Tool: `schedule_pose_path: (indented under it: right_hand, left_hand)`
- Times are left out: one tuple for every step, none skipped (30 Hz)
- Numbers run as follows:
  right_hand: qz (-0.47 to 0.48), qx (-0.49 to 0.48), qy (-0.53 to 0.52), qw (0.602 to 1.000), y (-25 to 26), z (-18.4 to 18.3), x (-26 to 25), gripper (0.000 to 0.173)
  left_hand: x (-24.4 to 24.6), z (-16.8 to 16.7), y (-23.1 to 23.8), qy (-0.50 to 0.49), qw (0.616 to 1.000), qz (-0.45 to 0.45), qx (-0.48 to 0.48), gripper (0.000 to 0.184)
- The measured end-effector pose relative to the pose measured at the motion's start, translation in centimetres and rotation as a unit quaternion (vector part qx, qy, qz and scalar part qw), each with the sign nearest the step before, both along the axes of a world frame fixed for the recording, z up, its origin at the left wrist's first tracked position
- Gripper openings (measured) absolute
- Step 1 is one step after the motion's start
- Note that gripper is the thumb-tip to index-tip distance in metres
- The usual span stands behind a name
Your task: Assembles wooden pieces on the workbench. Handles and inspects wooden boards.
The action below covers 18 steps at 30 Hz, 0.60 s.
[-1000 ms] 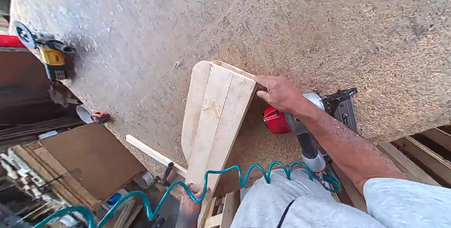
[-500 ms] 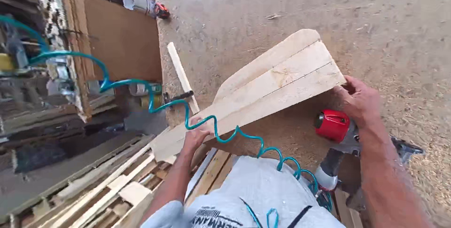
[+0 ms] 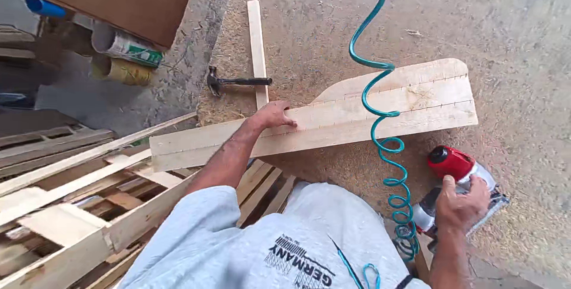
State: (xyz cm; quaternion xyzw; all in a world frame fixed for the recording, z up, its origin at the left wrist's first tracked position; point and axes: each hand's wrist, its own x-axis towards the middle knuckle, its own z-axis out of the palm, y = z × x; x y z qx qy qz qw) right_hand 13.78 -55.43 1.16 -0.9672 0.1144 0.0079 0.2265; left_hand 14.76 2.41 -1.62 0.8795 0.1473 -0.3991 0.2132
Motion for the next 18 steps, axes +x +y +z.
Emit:
schedule_pose_path:
  right_hand:
    - [-0.036,-0.019,0.03,0.999,0.5,-0.5,-2.1,0.065]
    - [-0.074,-0.031,0.075,0.994,1.0,-1.3,-3.9,0.074]
    - [-0.109,-0.038,0.127,0.985,1.3,-2.3,-5.4,0.082]
    - [-0.133,-0.052,0.174,0.974,1.7,-3.3,-6.7,0.09]
    - [-0.145,-0.078,0.208,0.964,2.0,-4.5,-7.5,0.097]
    - [-0.15,-0.105,0.222,0.958,2.1,-5.3,-8.1,0.098]
    - [-0.156,-0.122,0.226,0.954,2.1,-5.7,-8.3,0.094]
    - [-0.162,-0.128,0.226,0.952,2.1,-5.7,-8.3,0.089]
    - [-0.164,-0.126,0.228,0.952,1.9,-5.5,-8.0,0.086]
    - [-0.159,-0.121,0.233,0.952,1.8,-5.2,-7.6,0.085]
    - [-0.151,-0.117,0.239,0.952,1.5,-5.0,-7.3,0.085]
    - [-0.145,-0.114,0.244,0.952,1.1,-4.8,-7.3,0.085]
    - [-0.141,-0.113,0.246,0.952,0.6,-4.7,-7.4,0.084]
    - [-0.138,-0.115,0.245,0.953,-0.3,-4.4,-7.0,0.084]
    - [-0.135,-0.119,0.246,0.953,-1.6,-4.1,-6.4,0.084]
    - [-0.134,-0.124,0.246,0.952,-3.0,-3.9,-5.6,0.086]
    - [-0.136,-0.128,0.245,0.951,-4.4,-3.8,-4.6,0.087]
    - [-0.136,-0.131,0.238,0.953,-5.9,-3.9,-3.5,0.087]
  left_hand:
    - [0.2,-0.4,0.3,0.007,1.0,-0.009,-0.027,0.078]
    - [0.4,-0.9,0.5,0.011,0.999,-0.02,-0.047,0.082]
    - [0.5,-1.4,0.7,0.012,0.998,-0.028,-0.061,0.086]
    - [0.7,-1.8,0.9,0.016,0.997,-0.035,-0.07,0.089]
    - [0.8,-1.9,1.0,0.023,0.996,-0.043,-0.073,0.091]
    - [0.9,-1.8,0.9,0.028,0.996,-0.049,-0.074,0.089]
    - [0.9,-1.7,0.8,0.03,0.995,-0.052,-0.075,0.087]
    - [0.8,-1.7,0.7,0.024,0.996,-0.051,-0.074,0.085]
    - [0.6,-1.6,0.6,0.014,0.996,-0.048,-0.073,0.083]
    - [0.4,-1.5,0.4,0.0,0.997,-0.04,-0.071,0.082]
    - [-0.1,-1.3,0.4,-0.016,0.997,-0.03,-0.068,0.08]
    - [-0.5,-1.3,0.3,-0.027,0.997,-0.023,-0.061,0.08]
    - [-0.7,-1.2,0.3,-0.033,0.998,-0.019,-0.053,0.08]
    - [-0.6,-1.1,0.1,-0.038,0.998,-0.017,-0.048,0.078]
    - [-0.6,-1.1,-0.2,-0.039,0.998,-0.015,-0.044,0.077]
    - [-0.8,-0.9,-0.4,-0.035,0.999,-0.012,-0.04,0.076]
    - [-1.0,-0.7,-0.5,-0.031,0.999,-0.009,-0.034,0.077]
    - [-1.0,-0.5,-0.6,-0.031,0.999,-0.004,-0.029,0.077]
